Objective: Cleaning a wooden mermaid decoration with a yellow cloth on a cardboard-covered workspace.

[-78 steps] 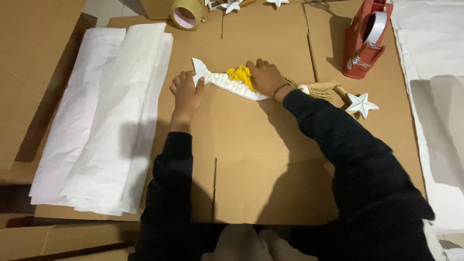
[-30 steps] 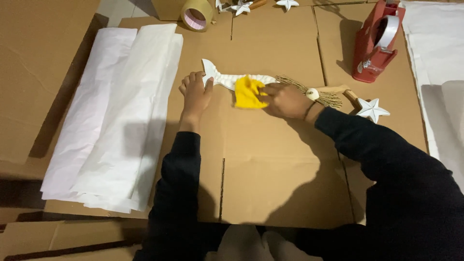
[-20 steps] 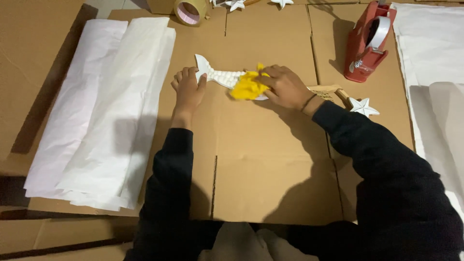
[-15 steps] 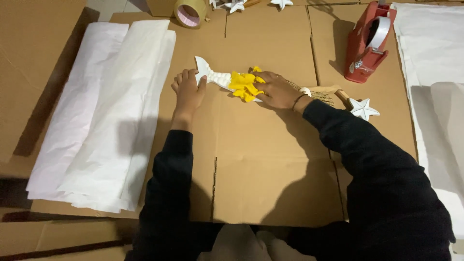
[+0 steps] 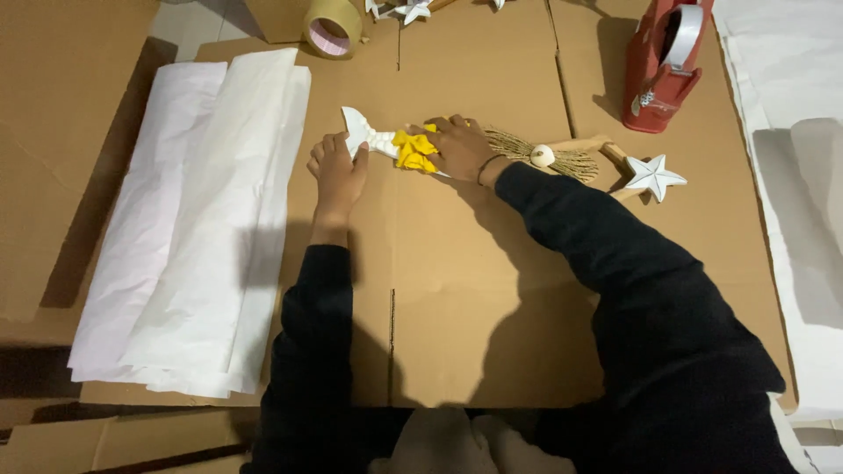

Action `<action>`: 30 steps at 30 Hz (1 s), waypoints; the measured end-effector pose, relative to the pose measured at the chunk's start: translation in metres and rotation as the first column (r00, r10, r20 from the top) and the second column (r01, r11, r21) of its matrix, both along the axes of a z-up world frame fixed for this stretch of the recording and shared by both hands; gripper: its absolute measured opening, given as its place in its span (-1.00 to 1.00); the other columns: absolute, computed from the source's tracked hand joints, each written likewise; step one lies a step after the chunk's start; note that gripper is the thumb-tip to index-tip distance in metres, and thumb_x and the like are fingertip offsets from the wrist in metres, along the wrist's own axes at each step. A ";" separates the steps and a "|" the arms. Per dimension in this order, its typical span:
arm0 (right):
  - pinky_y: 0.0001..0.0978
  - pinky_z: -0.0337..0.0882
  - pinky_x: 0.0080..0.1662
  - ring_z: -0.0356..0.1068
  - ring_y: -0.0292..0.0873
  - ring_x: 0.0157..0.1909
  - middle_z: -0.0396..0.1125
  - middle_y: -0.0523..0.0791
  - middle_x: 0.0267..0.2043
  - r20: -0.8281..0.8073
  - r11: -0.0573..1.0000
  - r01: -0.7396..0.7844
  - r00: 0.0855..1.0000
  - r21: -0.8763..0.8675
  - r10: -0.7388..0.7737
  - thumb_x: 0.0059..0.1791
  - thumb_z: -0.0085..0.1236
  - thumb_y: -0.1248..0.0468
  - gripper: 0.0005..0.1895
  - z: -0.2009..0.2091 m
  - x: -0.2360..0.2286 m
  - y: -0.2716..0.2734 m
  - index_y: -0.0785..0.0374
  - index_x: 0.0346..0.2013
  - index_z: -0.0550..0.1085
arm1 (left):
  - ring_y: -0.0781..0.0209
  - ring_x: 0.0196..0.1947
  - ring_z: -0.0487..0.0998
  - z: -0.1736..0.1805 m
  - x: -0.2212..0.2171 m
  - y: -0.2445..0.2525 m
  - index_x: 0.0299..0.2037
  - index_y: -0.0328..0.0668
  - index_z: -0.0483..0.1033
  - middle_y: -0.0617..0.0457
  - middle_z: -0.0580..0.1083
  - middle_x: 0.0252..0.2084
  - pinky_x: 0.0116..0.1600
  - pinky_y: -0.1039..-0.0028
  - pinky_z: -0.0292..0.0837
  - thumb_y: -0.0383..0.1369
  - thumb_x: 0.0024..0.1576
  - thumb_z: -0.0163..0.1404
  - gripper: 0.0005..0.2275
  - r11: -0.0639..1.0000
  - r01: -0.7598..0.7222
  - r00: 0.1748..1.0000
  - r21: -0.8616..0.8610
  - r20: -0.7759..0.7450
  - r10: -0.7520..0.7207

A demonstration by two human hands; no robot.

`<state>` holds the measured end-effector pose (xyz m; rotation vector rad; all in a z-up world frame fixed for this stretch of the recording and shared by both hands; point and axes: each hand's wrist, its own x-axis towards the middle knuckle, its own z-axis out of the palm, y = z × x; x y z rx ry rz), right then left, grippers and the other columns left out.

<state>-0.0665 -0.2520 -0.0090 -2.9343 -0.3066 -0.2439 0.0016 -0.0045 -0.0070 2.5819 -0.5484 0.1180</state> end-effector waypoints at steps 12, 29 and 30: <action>0.13 0.34 0.10 0.35 0.16 0.16 0.40 -0.02 0.14 0.116 0.999 -0.036 0.993 0.011 0.034 -0.03 0.21 0.19 -0.60 -0.020 0.067 0.033 0.08 0.11 0.54 | 0.04 0.25 0.12 0.000 0.004 -0.002 0.29 -0.20 0.23 -0.08 0.25 0.14 0.28 0.13 -0.11 -0.04 0.39 -0.35 -0.55 0.999 -0.017 1.000 0.030 -0.016 0.017; -0.01 0.43 0.03 0.36 0.20 0.15 0.34 0.06 0.15 0.380 0.951 -0.302 0.873 -0.069 0.305 -0.03 0.21 0.05 -0.49 -0.020 0.014 0.010 -0.02 0.23 0.47 | 0.05 0.22 0.15 -0.001 0.001 0.003 0.29 -0.19 0.25 -0.03 0.27 0.12 0.28 0.14 -0.07 -0.24 0.43 -0.41 -0.66 1.000 0.016 0.999 0.002 0.049 -0.017; 0.01 0.42 0.05 0.33 0.22 0.19 0.31 0.07 0.20 0.392 0.939 -0.325 0.854 -0.111 0.342 -0.04 0.18 0.07 -0.46 -0.017 0.004 0.006 -0.09 0.26 0.45 | 0.03 0.23 0.16 -0.002 0.000 0.003 0.29 -0.19 0.24 -0.04 0.27 0.13 0.29 0.11 -0.07 -0.23 0.43 -0.41 -0.66 1.000 0.022 0.998 0.015 0.051 -0.022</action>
